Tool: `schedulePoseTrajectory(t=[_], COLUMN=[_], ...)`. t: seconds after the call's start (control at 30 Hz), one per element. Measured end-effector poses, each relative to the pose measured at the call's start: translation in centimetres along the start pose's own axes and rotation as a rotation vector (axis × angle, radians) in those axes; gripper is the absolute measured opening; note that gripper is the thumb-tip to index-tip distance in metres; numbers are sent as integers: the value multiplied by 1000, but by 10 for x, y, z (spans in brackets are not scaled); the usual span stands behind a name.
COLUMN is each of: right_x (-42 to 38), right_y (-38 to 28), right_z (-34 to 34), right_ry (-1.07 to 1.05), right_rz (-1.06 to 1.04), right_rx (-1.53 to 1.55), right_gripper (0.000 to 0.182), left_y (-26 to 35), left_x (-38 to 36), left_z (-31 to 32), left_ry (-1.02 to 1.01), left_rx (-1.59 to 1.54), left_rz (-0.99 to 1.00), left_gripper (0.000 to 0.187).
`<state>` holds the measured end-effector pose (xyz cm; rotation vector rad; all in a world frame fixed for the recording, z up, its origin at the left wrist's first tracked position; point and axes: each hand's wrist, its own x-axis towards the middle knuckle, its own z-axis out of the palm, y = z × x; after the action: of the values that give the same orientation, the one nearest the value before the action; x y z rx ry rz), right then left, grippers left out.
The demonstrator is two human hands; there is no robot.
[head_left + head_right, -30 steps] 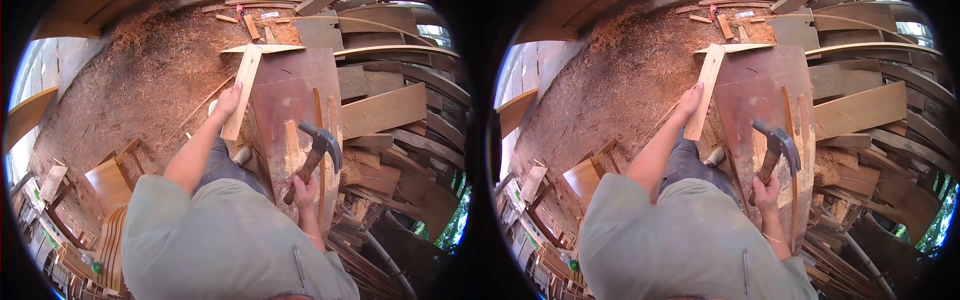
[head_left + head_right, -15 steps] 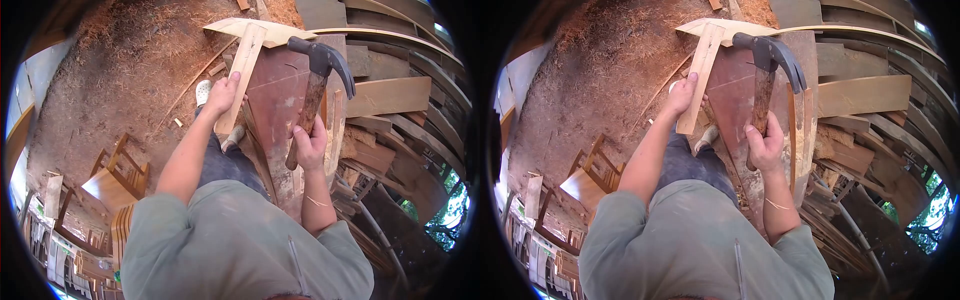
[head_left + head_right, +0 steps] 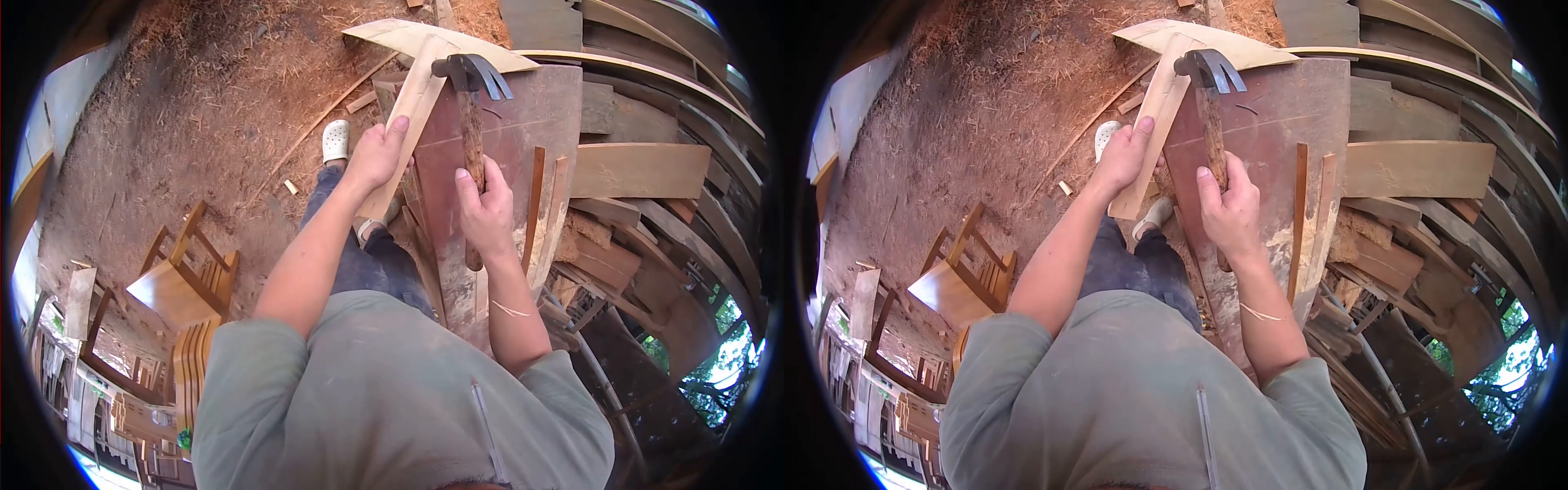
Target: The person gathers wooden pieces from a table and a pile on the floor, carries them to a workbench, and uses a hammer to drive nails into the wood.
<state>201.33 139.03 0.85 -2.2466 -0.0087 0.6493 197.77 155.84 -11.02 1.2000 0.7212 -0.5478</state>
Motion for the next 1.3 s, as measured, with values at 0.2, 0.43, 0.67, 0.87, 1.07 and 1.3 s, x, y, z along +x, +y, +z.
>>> schedulePoseTrajectory(t=[0.2, 0.43, 0.67, 0.87, 1.07, 1.3], right_x=[-29, 27, -16, -2, -5, -15], right_y=[-19, 0, 14, 12, 9, 11], right_z=[-11, 9, 18, 21, 31, 45], right_ry=[98, 38, 286, 124, 147, 279], right_rz=[-60, -16, -305, -48, -118, -155], right_rx=[300, -4, 373, 173, 49, 492], right_gripper=[21, 17, 14, 20, 17, 14], left_y=[5, 7, 4, 1, 2, 0], left_x=[-5, -2, -3, 0, 0, 3], left_z=[4, 2, 4, 5, 5, 7], left_ry=[42, 5, 36, 26, 33, 43], left_rx=[-54, -77, -11, -81, -56, -85], left_rz=[-36, -56, -9, -37, -17, -27], left_gripper=[58, 62, 62, 59, 59, 60])
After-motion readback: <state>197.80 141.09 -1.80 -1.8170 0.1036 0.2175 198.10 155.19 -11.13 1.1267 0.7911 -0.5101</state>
